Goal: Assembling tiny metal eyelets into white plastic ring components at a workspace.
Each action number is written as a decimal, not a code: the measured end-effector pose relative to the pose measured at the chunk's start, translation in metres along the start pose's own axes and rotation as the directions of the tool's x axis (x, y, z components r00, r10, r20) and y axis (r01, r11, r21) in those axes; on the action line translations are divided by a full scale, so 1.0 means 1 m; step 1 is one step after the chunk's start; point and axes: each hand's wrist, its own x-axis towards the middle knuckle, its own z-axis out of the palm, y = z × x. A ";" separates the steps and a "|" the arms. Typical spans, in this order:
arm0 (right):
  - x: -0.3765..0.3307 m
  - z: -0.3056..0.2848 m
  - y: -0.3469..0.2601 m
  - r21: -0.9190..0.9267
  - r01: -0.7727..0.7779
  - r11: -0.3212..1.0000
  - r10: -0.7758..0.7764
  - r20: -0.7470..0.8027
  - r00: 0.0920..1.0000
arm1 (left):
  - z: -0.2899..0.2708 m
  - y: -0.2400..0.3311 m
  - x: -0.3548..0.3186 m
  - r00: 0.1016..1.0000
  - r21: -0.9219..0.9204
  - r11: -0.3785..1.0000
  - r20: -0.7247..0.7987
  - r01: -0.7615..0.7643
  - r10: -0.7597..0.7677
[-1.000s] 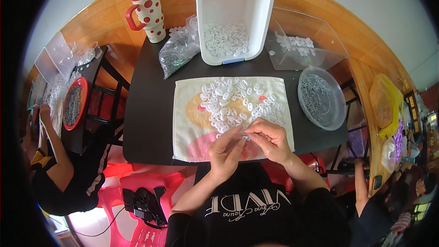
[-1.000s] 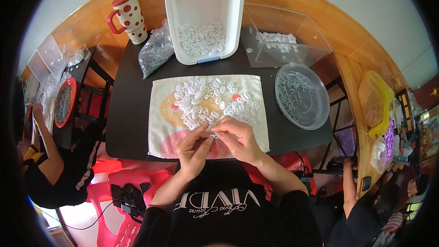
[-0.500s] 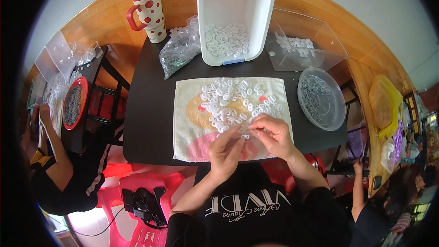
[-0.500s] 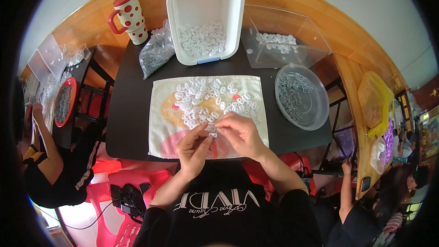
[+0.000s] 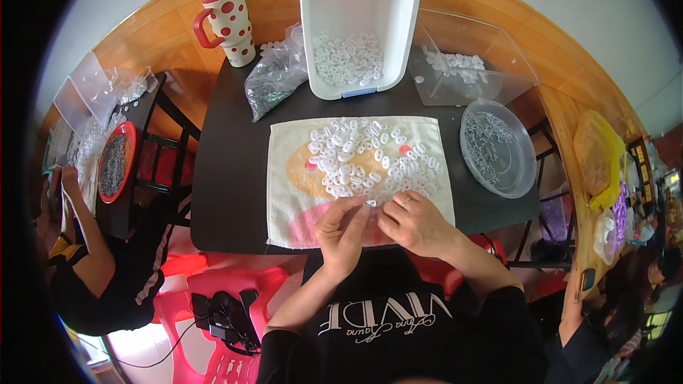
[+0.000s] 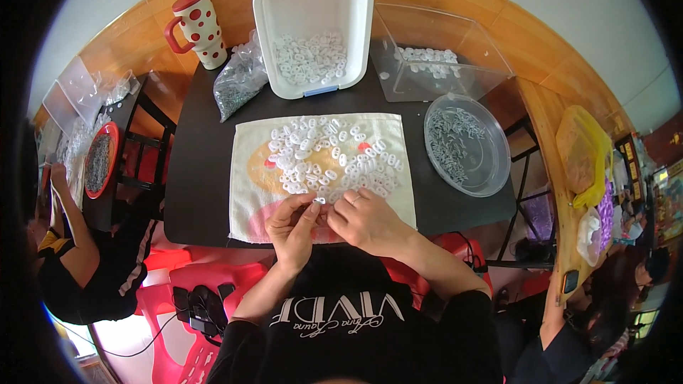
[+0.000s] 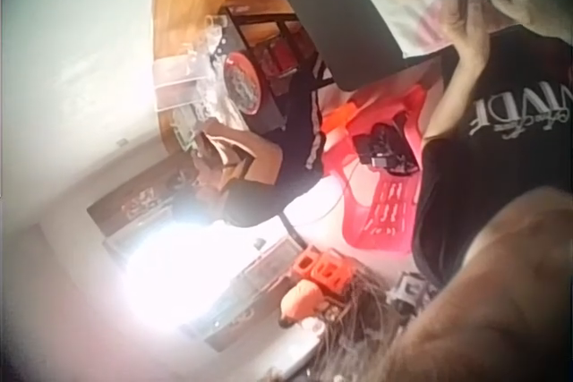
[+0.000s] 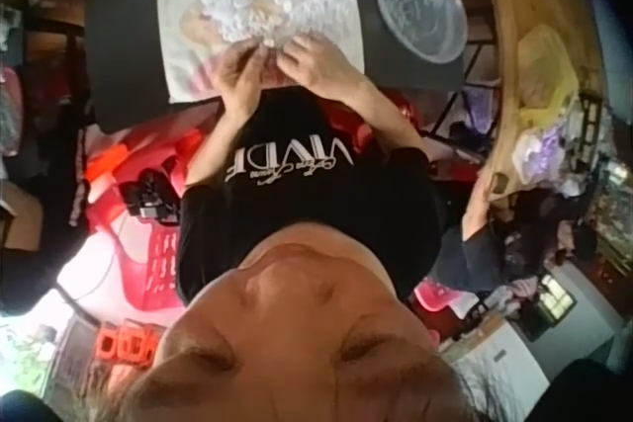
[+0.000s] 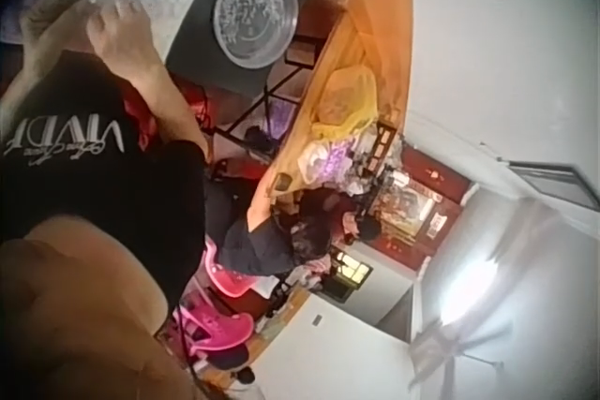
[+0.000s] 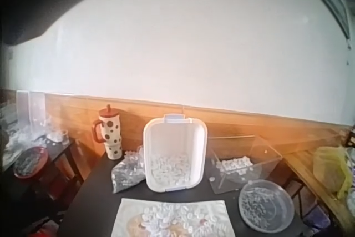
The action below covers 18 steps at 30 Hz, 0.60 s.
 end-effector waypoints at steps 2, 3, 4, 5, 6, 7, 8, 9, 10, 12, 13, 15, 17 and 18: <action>0.003 -0.002 -0.001 0.003 -0.010 1.000 0.010 0.024 1.000 | -0.001 -0.002 -0.001 1.000 -0.050 0.999 -0.023 0.011 -0.012; 0.004 -0.003 0.000 0.005 -0.024 1.000 0.024 0.051 0.998 | -0.001 -0.001 -0.001 1.000 -0.051 0.999 -0.024 0.007 -0.008; 0.001 0.000 0.002 0.004 -0.021 1.000 0.021 0.050 0.999 | -0.001 -0.001 -0.001 1.000 -0.061 0.998 -0.005 0.002 -0.002; -0.006 0.005 0.005 0.062 -0.092 0.994 0.091 0.016 0.996 | -0.001 0.000 -0.001 1.000 -0.072 0.997 0.013 -0.003 0.004; -0.009 0.006 0.007 0.125 -0.159 0.979 0.161 -0.012 0.987 | 0.000 0.000 -0.001 1.000 -0.072 0.997 0.009 -0.005 0.006; -0.010 0.006 0.008 0.126 -0.155 0.980 0.157 -0.011 0.988 | 0.000 0.001 -0.001 1.000 -0.060 0.998 0.008 -0.001 0.002; -0.010 0.004 0.009 0.237 -0.211 0.948 0.232 -0.063 0.971 | 0.000 0.001 -0.001 1.000 -0.047 0.999 0.007 0.003 -0.003; -0.010 0.002 0.010 0.345 -0.265 0.900 0.317 -0.105 0.942 | 0.000 0.003 -0.001 1.000 -0.049 0.999 0.010 0.006 -0.006; -0.010 0.002 0.010 0.344 -0.269 0.900 0.321 -0.104 0.941 | 0.001 0.005 0.000 1.000 -0.045 0.999 0.018 0.020 -0.019; -0.009 0.005 0.014 0.534 -0.272 0.801 0.383 -0.108 0.917 | 0.000 0.006 0.000 0.999 -0.042 0.999 0.026 0.033 -0.032; -0.009 0.007 0.016 0.533 -0.273 0.801 0.384 -0.108 0.917 | 0.000 0.005 0.001 0.999 -0.031 0.999 0.027 0.028 -0.027; -0.008 0.011 0.019 0.549 -0.276 0.789 0.421 -0.154 0.894 | 0.001 0.006 0.001 0.999 -0.020 1.000 0.026 0.019 -0.019; -0.010 0.011 0.018 0.603 -0.294 0.742 0.462 -0.142 0.876 | 0.002 0.007 0.001 0.999 -0.008 1.000 0.044 0.012 -0.012; -0.010 0.012 0.017 0.654 -0.313 0.689 0.505 -0.123 0.855 | 0.001 0.005 0.001 0.999 -0.008 1.000 0.040 0.012 -0.012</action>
